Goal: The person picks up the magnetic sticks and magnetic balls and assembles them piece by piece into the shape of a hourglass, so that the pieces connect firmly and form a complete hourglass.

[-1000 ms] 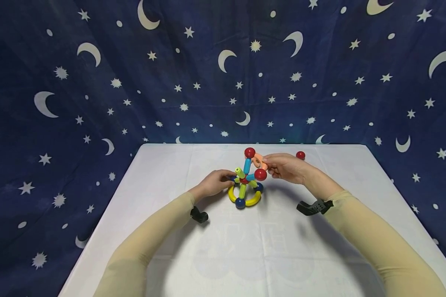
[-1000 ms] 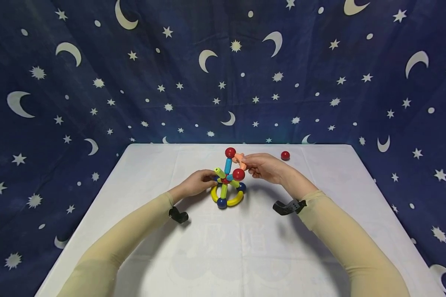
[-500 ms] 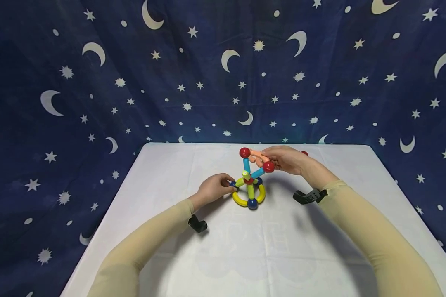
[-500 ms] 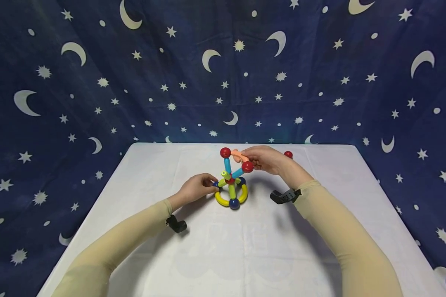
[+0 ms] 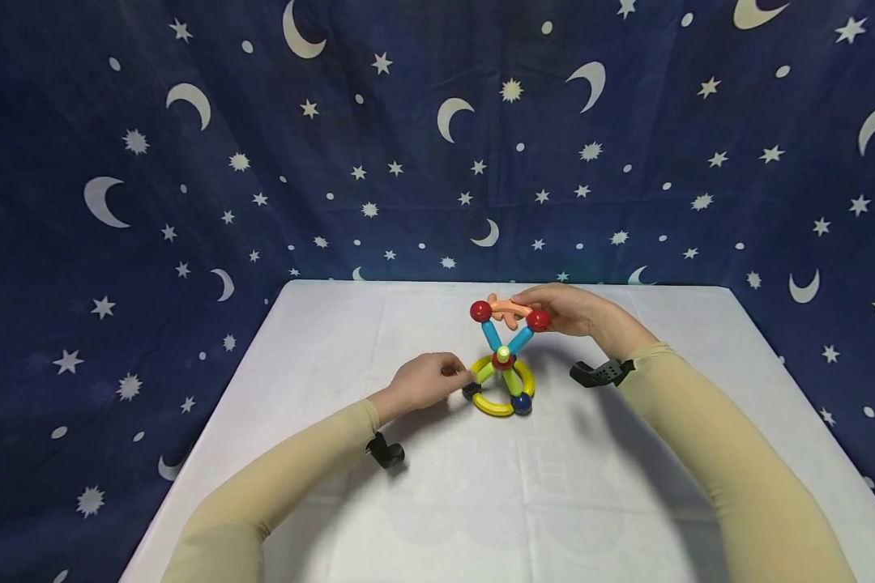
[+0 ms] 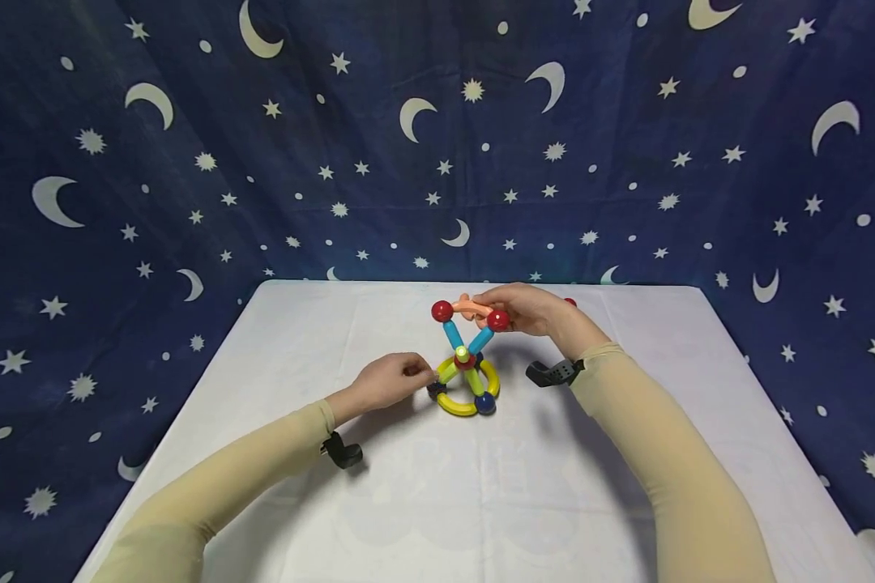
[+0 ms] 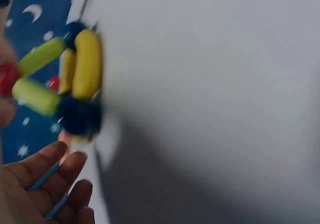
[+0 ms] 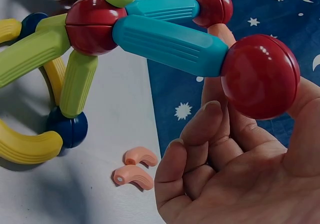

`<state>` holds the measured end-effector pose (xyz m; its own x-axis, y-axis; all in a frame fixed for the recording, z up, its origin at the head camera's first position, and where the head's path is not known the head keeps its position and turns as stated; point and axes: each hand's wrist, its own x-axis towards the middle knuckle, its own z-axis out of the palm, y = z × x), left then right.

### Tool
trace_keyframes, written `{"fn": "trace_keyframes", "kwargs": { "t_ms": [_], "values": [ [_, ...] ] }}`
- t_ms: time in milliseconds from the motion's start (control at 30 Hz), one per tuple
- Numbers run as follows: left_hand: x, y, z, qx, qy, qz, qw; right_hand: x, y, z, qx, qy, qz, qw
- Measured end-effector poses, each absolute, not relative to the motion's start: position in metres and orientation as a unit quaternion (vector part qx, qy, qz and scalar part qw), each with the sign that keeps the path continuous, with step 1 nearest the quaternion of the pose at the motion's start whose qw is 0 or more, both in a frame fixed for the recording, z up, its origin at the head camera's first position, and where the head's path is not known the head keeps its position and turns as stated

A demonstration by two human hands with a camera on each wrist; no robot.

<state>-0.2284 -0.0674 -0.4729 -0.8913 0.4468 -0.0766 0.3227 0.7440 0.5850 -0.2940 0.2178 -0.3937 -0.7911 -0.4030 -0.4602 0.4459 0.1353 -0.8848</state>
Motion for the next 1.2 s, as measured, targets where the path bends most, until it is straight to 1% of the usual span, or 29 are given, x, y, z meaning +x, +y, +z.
{"fn": "trace_keyframes", "kwargs": {
  "t_ms": [100,200,267,333,433,533,600,833,1000,1100,1200],
  "values": [
    [-0.242,-0.072,-0.458,0.174,0.899,0.382,0.124,-0.293,0.217,-0.394,0.013,0.674,-0.663,0.325],
    [-0.263,-0.072,-0.438,0.123,0.834,0.514,0.16,-0.293,0.217,-0.394,0.021,0.673,-0.666,0.32],
    [-0.277,-0.068,-0.423,0.089,0.795,0.571,0.186,-0.294,0.218,-0.394,0.024,0.68,-0.662,0.316],
    [-0.289,-0.061,-0.408,0.072,0.777,0.588,0.214,-0.294,0.218,-0.394,0.018,0.691,-0.65,0.317],
    [-0.303,-0.049,-0.39,0.061,0.775,0.573,0.262,-0.294,0.219,-0.394,0.009,0.698,-0.639,0.323],
    [-0.311,-0.036,-0.379,0.058,0.781,0.54,0.31,-0.293,0.22,-0.395,0.01,0.688,-0.646,0.331],
    [-0.314,-0.029,-0.375,0.052,0.787,0.519,0.33,-0.293,0.22,-0.395,0.013,0.681,-0.653,0.332],
    [-0.313,-0.014,-0.372,0.057,0.801,0.483,0.348,-0.292,0.222,-0.394,0.007,0.679,-0.653,0.337],
    [-0.312,-0.01,-0.373,0.076,0.799,0.488,0.342,-0.291,0.224,-0.396,0.008,0.681,-0.652,0.333],
    [-0.311,-0.009,-0.373,0.076,0.799,0.493,0.337,-0.287,0.226,-0.399,0.031,0.689,-0.654,0.311],
    [-0.31,-0.008,-0.372,0.072,0.799,0.493,0.336,-0.28,0.231,-0.405,0.076,0.698,-0.662,0.264]
  ]
}}
